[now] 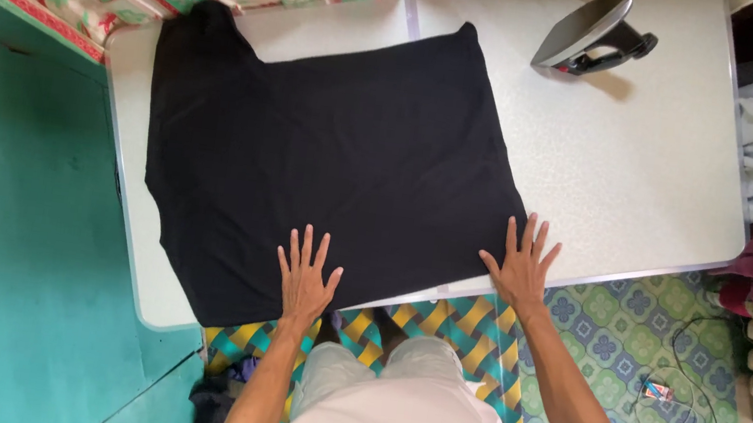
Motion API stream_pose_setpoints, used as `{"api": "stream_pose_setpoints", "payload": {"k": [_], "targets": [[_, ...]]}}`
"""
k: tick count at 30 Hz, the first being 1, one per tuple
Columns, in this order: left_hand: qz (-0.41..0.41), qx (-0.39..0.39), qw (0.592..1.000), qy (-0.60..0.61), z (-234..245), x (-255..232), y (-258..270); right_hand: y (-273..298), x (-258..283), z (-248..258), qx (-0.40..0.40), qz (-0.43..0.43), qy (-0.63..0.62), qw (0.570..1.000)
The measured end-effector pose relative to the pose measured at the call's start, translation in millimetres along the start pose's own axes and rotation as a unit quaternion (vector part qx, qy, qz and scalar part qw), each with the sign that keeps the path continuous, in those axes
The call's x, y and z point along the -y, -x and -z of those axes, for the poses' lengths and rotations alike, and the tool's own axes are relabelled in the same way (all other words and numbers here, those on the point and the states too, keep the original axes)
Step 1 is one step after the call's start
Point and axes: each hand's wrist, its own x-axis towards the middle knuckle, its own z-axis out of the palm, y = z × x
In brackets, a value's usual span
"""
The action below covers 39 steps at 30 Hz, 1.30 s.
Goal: The person picks up a black t-shirt from the floor and places it on a white table. They repeatedly smooth and adjust the shirt by hand to flatten it, preparing it for ironing. An iron is visible on the table but is not used during the clip.
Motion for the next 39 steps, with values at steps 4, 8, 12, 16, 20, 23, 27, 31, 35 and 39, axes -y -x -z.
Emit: {"api": "stream_pose_setpoints", "payload": {"k": [4,8,12,16,20,23,27,31,35,39], "targets": [[0.003,-0.001,1.000,0.029,-6,-12,-16,-22,45,-2,-0.022,0.048,-0.024,0.998],[-0.058,-0.022,0.998,0.027,-23,-43,-41,-44,124,-37,-0.067,0.255,-0.024,0.964],[-0.061,-0.008,0.998,0.011,-22,-50,-44,-60,157,-47,-0.044,0.335,-0.032,0.940],[-0.056,-0.001,0.998,0.000,-19,-39,-41,-76,137,-13,0.038,0.313,0.024,0.949],[-0.041,-0.005,0.999,0.007,-19,-39,-39,-75,109,-2,0.058,0.276,0.061,0.958],[-0.037,-0.006,0.999,0.010,-20,-35,-41,-70,80,0,0.025,0.247,0.064,0.967],[-0.035,0.018,0.999,0.012,-19,-34,-41,-53,27,3,0.011,0.187,0.051,0.981],[-0.034,0.022,0.999,0.003,-18,-37,-39,-32,-13,-1,0.004,0.146,0.030,0.989],[-0.026,0.026,0.999,0.031,-17,-47,-40,-27,19,-13,-0.040,0.128,-0.007,0.991],[-0.037,0.014,0.997,0.062,-26,-57,-32,-22,113,-40,-0.029,0.196,-0.017,0.980]]}}
